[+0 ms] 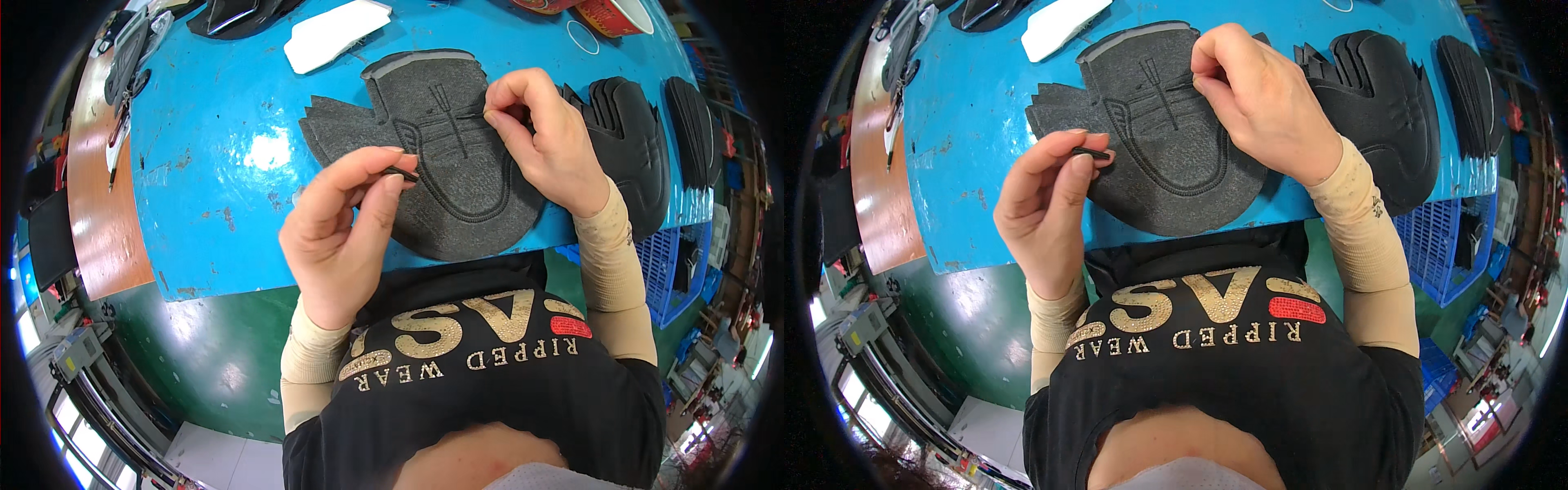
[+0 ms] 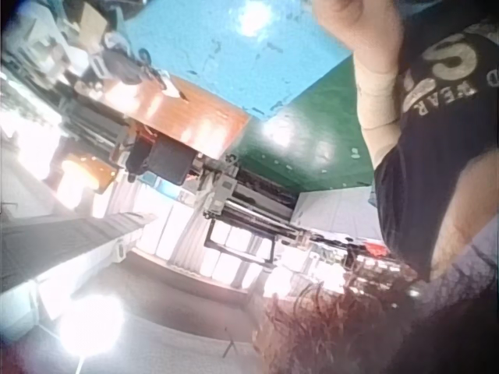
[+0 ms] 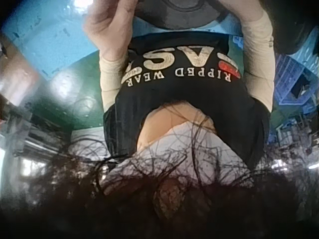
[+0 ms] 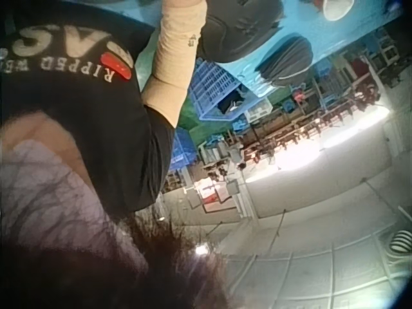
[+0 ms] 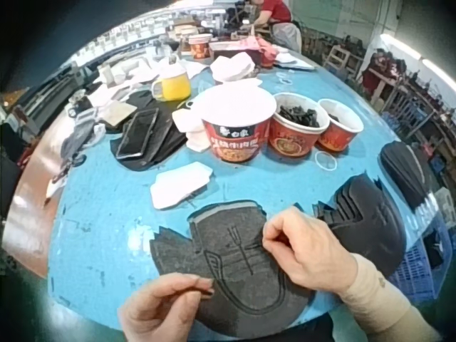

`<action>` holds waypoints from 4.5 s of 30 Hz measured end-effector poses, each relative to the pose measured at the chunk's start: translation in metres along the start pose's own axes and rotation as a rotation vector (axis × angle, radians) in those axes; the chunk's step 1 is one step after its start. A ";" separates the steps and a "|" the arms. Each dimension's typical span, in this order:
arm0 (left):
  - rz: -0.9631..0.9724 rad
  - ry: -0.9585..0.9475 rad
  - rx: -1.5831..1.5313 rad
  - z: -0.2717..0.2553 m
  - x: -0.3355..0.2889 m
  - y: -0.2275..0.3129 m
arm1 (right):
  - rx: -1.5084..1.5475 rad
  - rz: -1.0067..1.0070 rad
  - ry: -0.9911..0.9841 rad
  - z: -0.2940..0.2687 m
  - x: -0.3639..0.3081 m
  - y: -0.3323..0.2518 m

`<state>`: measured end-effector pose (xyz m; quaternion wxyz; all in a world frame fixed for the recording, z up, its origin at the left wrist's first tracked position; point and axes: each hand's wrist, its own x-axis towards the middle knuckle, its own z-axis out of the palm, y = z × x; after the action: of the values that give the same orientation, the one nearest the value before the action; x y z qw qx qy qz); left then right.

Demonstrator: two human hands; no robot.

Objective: The person assembles shoe upper panels by hand, inserting small plastic clips from component bins into pre-cut slots in the panels on a work table.

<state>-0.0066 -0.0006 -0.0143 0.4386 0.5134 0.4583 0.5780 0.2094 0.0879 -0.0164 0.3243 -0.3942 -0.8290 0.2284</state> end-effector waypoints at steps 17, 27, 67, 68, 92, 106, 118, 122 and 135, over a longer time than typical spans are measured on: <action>0.640 -0.177 1.009 0.025 0.041 -0.012 | -0.233 -0.140 -0.092 -0.005 0.012 -0.007; 0.618 -0.260 1.306 0.039 0.039 -0.006 | -0.190 -0.129 0.089 -0.004 -0.006 -0.002; 0.095 -0.051 -0.195 0.014 -0.015 -0.009 | 0.490 0.063 0.035 0.017 -0.033 -0.056; 0.063 -0.032 -0.183 0.015 -0.016 -0.008 | 0.599 0.165 0.021 0.018 -0.035 -0.056; 0.375 -0.045 0.614 0.001 0.009 -0.015 | 0.028 -0.003 0.026 0.015 0.012 -0.028; 0.425 -0.218 1.095 0.016 0.020 -0.007 | -0.133 -0.077 -0.004 0.018 0.015 -0.029; 0.501 -0.194 1.168 0.018 0.020 -0.011 | -0.572 -0.235 0.128 0.020 -0.003 -0.023; 0.442 -0.192 1.135 0.014 0.019 -0.010 | -0.611 -0.240 0.128 0.024 -0.005 -0.023; 0.443 -0.168 1.091 0.011 0.021 -0.011 | -0.479 -0.233 0.166 0.029 -0.007 -0.012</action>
<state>0.0033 0.0234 -0.0202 0.0150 0.7920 0.5348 0.2941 0.1860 0.0712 -0.0308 0.3127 -0.3788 -0.8698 -0.0461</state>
